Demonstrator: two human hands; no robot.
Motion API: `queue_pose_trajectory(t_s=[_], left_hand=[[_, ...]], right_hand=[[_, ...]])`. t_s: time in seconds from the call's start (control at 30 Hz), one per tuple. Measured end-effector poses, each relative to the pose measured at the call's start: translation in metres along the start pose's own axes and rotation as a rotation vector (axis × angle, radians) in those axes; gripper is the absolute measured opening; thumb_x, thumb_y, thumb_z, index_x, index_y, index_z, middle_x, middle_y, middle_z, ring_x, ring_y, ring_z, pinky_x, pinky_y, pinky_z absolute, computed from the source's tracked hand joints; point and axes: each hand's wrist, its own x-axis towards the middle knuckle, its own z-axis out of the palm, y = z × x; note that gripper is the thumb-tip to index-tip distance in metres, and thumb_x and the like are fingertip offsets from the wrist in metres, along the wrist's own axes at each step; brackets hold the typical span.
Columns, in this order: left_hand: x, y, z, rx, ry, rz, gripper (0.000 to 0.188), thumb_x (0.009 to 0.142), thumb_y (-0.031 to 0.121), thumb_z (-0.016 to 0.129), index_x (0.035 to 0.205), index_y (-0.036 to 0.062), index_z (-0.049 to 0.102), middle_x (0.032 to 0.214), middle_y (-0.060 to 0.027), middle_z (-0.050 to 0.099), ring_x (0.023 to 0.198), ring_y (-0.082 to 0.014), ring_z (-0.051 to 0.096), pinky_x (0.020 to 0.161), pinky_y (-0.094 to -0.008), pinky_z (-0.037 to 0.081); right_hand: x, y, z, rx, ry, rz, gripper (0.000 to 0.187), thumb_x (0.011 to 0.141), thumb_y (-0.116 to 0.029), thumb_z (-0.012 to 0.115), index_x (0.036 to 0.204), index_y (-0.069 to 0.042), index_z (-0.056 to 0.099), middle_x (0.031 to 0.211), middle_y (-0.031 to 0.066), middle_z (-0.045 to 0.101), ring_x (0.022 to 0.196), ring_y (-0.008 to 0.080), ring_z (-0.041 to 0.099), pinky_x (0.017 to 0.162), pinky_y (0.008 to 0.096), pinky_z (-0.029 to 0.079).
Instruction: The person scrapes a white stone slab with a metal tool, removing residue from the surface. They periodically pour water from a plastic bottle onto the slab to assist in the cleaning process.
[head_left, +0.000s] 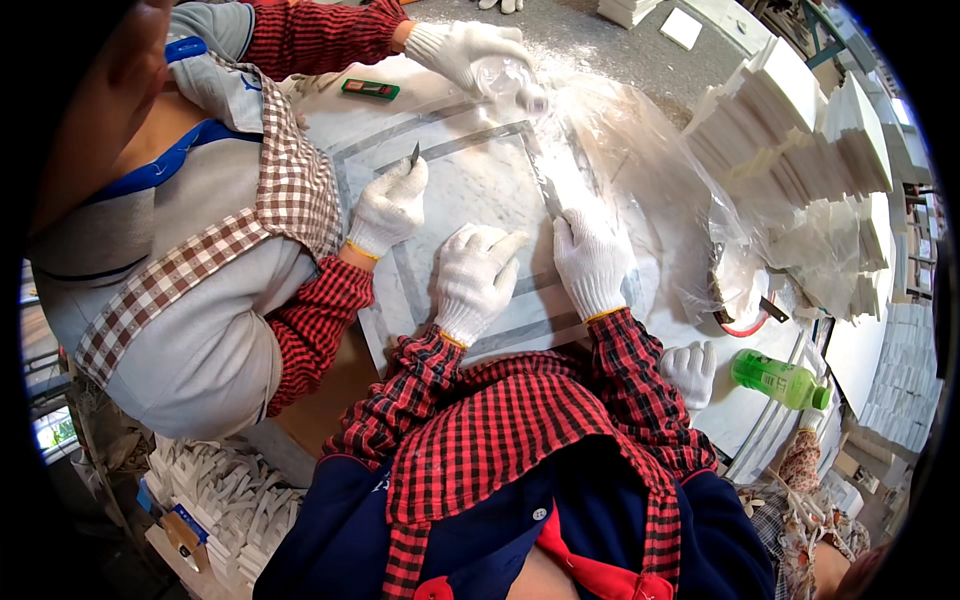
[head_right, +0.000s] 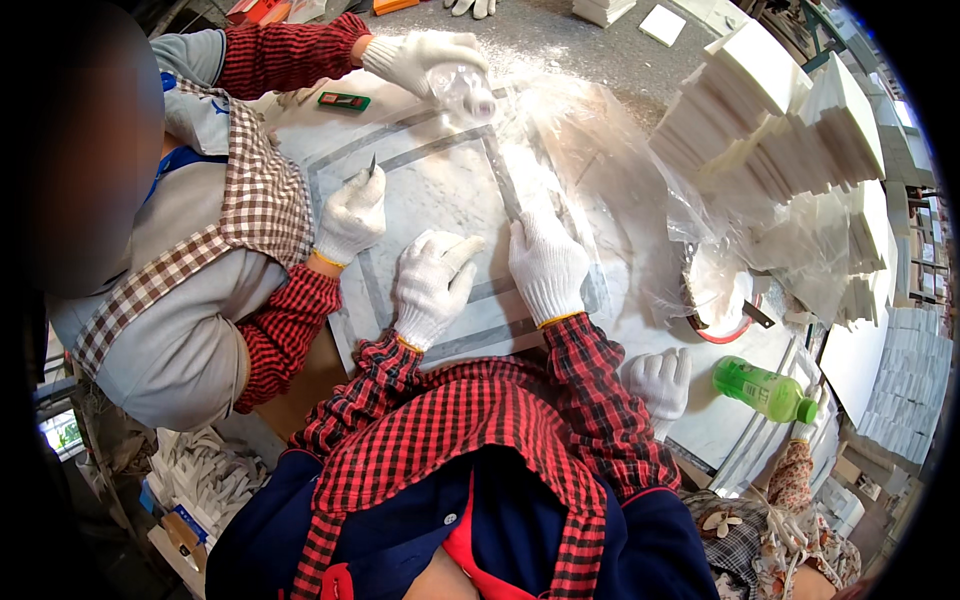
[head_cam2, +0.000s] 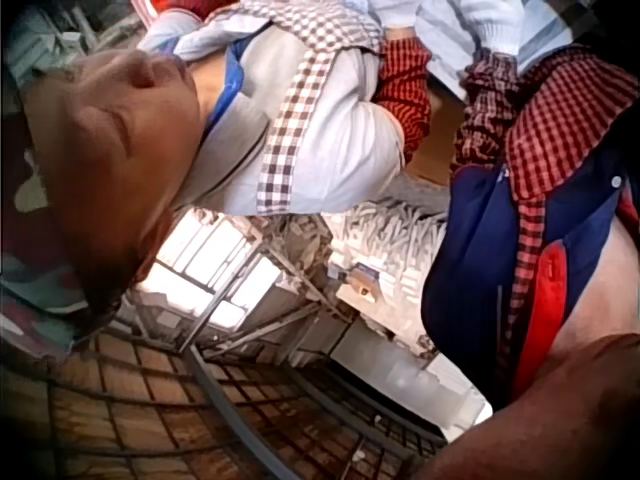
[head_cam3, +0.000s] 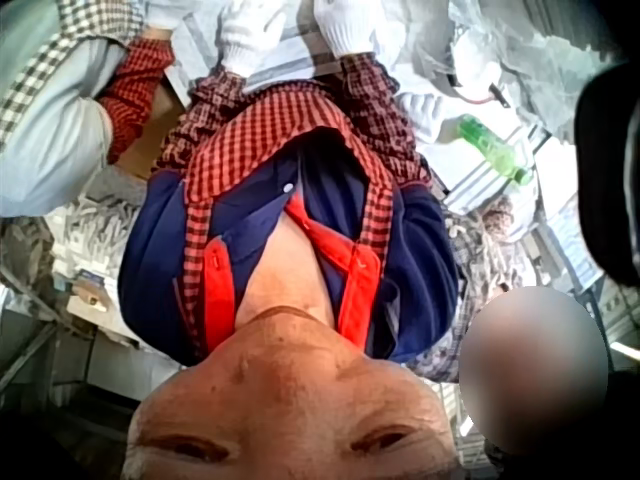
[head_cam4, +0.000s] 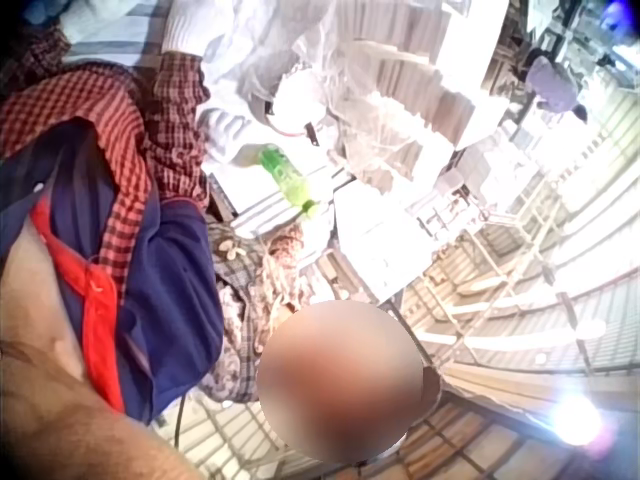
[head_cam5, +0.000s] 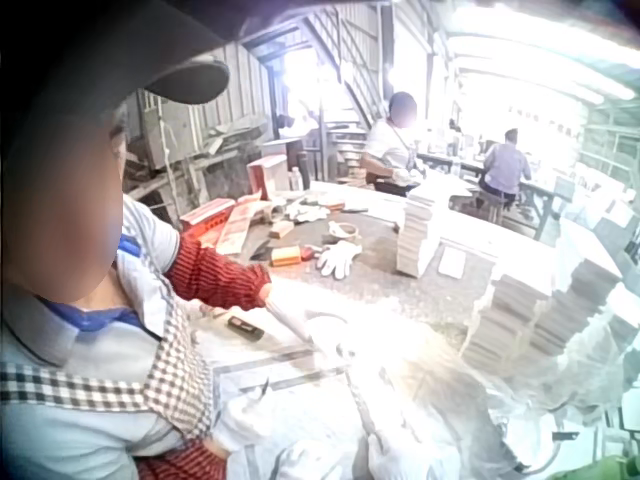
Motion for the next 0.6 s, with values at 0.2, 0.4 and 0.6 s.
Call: queue_pose_trajectory(t_s=[0.2, 0.4, 0.6], left_hand=[[-0.004, -0.001, 0.005, 0.011, -0.005, -0.011, 0.031, 0.083, 0.003, 0.075, 0.114, 0.0069, 0.079, 0.104, -0.0088, 0.071, 0.099, -0.0322, 0.067, 0.088, -0.0459, 0.054], [-0.003, 0.000, 0.006, 0.001, 0.003, 0.002, 0.032, 0.083, 0.001, 0.075, 0.114, 0.0057, 0.078, 0.102, -0.0092, 0.071, 0.096, -0.0329, 0.066, 0.085, -0.0460, 0.055], [-0.005, 0.002, 0.007, -0.008, -0.013, -0.026, 0.034, 0.080, -0.001, 0.075, 0.113, 0.0050, 0.079, 0.102, -0.0101, 0.070, 0.095, -0.0336, 0.066, 0.085, -0.0460, 0.055]], right_hand=[[-0.004, 0.004, 0.018, 0.013, 0.025, 0.015, 0.011, 0.096, -0.020, 0.072, 0.092, -0.010, 0.071, 0.086, 0.0134, 0.072, 0.076, 0.0347, 0.071, 0.067, 0.0440, 0.057], [-0.005, 0.001, 0.017, -0.015, -0.037, 0.048, 0.009, 0.095, -0.016, 0.073, 0.097, -0.008, 0.073, 0.093, 0.0143, 0.073, 0.087, 0.0371, 0.071, 0.078, 0.0447, 0.057], [-0.005, 0.000, 0.020, -0.011, 0.080, -0.036, 0.014, 0.097, -0.021, 0.069, 0.086, -0.013, 0.066, 0.075, 0.0116, 0.067, 0.063, 0.0335, 0.068, 0.057, 0.0446, 0.054]])
